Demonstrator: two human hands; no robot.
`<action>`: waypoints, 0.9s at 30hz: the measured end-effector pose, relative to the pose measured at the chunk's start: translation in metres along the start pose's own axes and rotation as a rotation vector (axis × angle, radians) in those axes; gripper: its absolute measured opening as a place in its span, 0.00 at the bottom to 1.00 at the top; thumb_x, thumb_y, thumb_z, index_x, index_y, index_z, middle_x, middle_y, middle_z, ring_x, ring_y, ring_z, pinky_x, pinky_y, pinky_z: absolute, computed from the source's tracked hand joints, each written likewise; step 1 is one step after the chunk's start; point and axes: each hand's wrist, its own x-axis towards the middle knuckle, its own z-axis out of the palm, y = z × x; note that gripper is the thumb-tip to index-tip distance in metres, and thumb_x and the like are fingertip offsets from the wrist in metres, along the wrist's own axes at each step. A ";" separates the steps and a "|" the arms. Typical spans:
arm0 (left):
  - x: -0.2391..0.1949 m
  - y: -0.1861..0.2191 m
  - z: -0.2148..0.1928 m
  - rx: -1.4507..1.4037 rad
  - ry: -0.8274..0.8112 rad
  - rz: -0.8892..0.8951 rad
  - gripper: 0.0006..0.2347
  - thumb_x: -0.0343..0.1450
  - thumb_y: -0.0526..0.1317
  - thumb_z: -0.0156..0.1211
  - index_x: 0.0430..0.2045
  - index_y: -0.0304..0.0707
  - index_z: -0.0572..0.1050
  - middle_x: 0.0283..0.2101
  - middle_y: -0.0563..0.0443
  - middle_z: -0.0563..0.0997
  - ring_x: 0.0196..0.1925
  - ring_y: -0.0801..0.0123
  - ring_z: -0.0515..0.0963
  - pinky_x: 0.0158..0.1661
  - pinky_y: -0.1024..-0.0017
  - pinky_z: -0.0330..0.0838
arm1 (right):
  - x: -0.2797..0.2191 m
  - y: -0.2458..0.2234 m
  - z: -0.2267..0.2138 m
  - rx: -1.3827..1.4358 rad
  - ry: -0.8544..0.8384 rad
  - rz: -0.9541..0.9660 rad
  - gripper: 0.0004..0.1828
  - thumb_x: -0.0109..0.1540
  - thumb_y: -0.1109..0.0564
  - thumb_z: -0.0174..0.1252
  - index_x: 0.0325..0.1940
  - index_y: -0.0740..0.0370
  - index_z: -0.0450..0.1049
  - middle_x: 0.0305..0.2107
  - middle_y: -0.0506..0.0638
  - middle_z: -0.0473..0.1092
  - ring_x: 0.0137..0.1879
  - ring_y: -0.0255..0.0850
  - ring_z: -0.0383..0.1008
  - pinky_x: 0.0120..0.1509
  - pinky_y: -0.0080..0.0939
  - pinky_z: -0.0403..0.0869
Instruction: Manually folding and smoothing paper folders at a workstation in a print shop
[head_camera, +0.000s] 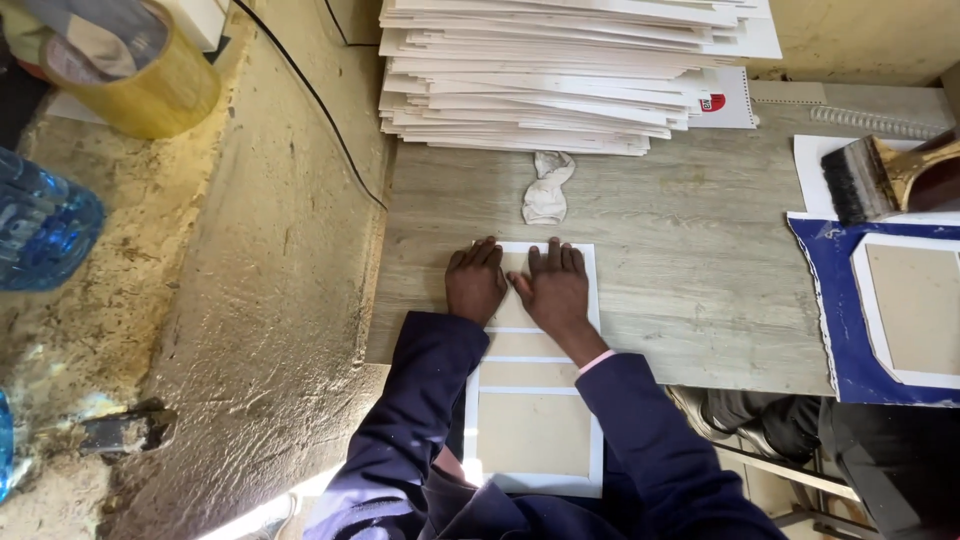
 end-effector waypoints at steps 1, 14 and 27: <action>0.002 0.000 -0.001 0.004 0.004 0.004 0.10 0.68 0.35 0.68 0.42 0.43 0.87 0.49 0.48 0.89 0.53 0.59 0.87 0.51 0.63 0.76 | 0.004 0.005 -0.010 0.002 0.006 0.001 0.36 0.69 0.30 0.54 0.65 0.61 0.80 0.60 0.75 0.73 0.67 0.68 0.75 0.79 0.62 0.59; 0.011 0.009 -0.020 -0.099 -0.046 0.008 0.11 0.70 0.30 0.67 0.45 0.41 0.87 0.51 0.44 0.88 0.58 0.54 0.86 0.58 0.58 0.75 | 0.092 0.064 0.031 0.441 0.023 -0.070 0.10 0.68 0.55 0.59 0.52 0.54 0.81 0.40 0.54 0.79 0.51 0.56 0.82 0.59 0.56 0.76; -0.010 -0.018 0.017 -0.020 0.003 0.008 0.06 0.66 0.37 0.67 0.32 0.49 0.87 0.37 0.51 0.90 0.38 0.62 0.90 0.40 0.65 0.78 | 0.060 0.155 0.017 0.341 -0.328 0.014 0.07 0.56 0.59 0.66 0.34 0.46 0.78 0.35 0.45 0.77 0.49 0.55 0.82 0.57 0.61 0.76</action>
